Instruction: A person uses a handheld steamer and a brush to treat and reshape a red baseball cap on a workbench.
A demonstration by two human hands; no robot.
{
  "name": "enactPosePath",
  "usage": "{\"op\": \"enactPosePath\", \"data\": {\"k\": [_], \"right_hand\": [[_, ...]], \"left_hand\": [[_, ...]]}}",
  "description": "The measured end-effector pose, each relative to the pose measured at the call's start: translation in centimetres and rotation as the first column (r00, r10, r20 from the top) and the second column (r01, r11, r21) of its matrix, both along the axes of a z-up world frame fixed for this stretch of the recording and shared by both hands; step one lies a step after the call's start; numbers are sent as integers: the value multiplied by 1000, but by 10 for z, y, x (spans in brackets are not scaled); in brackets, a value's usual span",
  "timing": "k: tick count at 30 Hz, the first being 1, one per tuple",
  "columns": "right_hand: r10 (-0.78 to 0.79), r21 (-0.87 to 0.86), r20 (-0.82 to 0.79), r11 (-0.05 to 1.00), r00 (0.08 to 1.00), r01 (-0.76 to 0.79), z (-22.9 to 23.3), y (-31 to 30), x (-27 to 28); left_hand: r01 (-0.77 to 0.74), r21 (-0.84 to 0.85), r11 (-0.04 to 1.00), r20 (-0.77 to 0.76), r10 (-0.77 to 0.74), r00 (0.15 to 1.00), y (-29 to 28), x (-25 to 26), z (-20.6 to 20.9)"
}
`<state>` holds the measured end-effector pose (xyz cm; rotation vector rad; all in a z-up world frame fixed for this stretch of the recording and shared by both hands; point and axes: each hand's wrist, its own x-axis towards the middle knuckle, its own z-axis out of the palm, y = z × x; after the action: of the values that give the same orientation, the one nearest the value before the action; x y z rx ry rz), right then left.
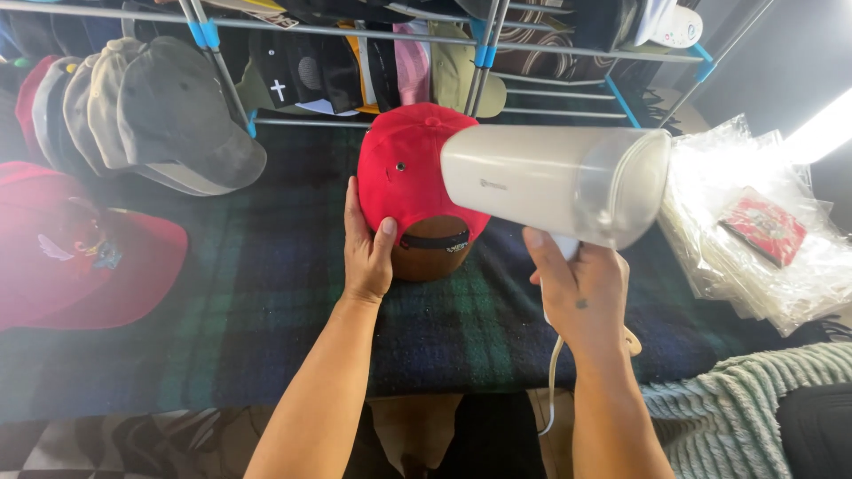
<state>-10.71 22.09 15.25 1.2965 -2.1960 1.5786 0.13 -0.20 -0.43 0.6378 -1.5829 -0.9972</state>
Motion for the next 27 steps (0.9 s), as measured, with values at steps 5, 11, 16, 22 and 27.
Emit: {"op": "enactPosePath", "data": {"k": [5, 11, 16, 22, 27], "right_hand": [[-56, -38, -110, 998, 992, 52, -4, -2, 22], [-83, -138, 35, 987, 996, 87, -75, -1, 10], [-144, -92, 167, 983, 975, 161, -100, 0, 18], [-147, -35, 424, 983, 894, 178, -108, 2, 29], [-150, 1, 566, 983, 811, 181, -92, -1, 35]], "left_hand": [[-2, -5, 1000, -1, 2, 1000, 2, 0, 3], [-4, 4, 1000, 6, 4, 1000, 4, 2, 8], [55, 28, 998, -27, -54, 998, 10, 5, 18], [108, 63, 992, -41, -105, 994, 14, 8, 26], [114, 97, 989, -34, -111, 993, 15, 9, 28]]}}
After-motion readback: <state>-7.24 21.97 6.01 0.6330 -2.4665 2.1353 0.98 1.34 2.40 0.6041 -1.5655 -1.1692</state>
